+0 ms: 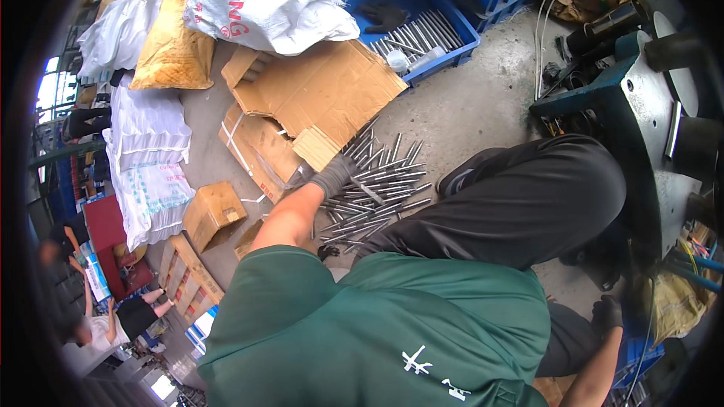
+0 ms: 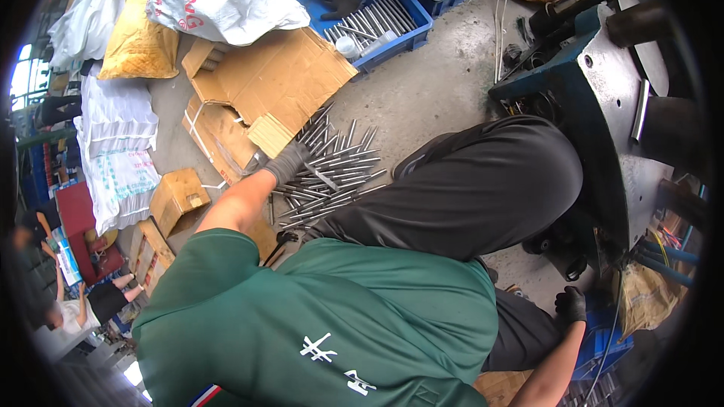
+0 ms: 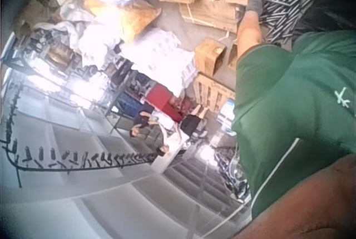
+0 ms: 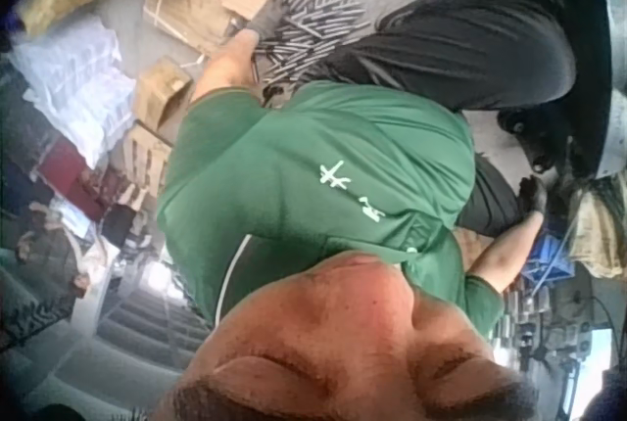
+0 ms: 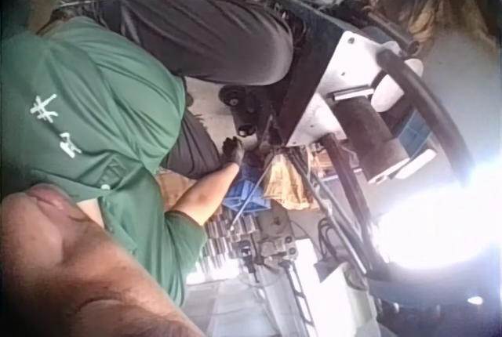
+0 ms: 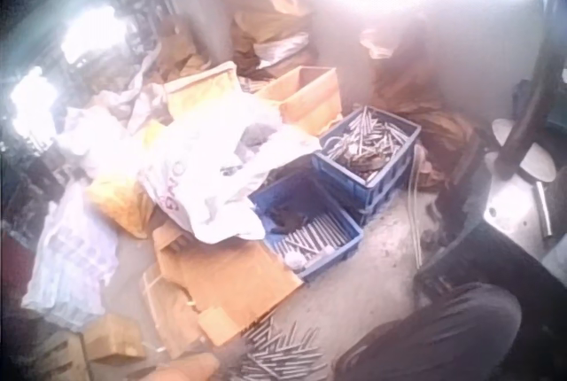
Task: The recorder assembles various metal components, including gears and shafts, using a hydraulic press and manual tools like a hammer and wrench.
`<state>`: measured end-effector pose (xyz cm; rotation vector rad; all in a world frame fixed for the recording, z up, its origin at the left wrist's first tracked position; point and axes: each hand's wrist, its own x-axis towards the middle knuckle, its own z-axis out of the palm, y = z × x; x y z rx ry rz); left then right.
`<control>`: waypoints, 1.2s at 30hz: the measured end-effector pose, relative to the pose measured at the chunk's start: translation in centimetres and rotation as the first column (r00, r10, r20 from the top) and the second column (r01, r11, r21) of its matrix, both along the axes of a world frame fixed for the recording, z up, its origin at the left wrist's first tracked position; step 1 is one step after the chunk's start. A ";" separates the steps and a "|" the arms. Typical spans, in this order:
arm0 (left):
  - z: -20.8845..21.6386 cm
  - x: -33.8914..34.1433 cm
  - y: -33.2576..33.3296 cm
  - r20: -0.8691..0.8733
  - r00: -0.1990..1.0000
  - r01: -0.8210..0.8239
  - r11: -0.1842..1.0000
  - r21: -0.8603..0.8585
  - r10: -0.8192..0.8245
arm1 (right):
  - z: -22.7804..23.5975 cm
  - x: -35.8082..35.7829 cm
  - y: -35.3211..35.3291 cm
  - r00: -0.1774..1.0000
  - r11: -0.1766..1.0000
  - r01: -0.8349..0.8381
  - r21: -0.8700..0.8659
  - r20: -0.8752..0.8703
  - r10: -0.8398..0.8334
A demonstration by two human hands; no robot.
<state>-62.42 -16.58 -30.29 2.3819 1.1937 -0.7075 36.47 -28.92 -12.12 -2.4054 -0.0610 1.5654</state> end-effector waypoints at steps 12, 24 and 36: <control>3.0 3.5 -4.6 -0.110 0.917 -0.390 0.920 -0.046 0.383 | 0.1 -1.6 0.8 0.996 0.999 -0.050 0.009 0.068 0.050; -4.5 3.5 -13.7 -0.309 0.933 -0.137 0.975 0.176 0.187 | 0.6 -2.9 1.9 0.986 0.992 -0.124 0.005 0.112 0.123; 0.2 2.0 -6.1 0.113 0.952 -0.285 0.958 -0.012 0.285 | -0.7 -0.5 1.1 0.987 0.992 -0.126 0.030 0.102 0.122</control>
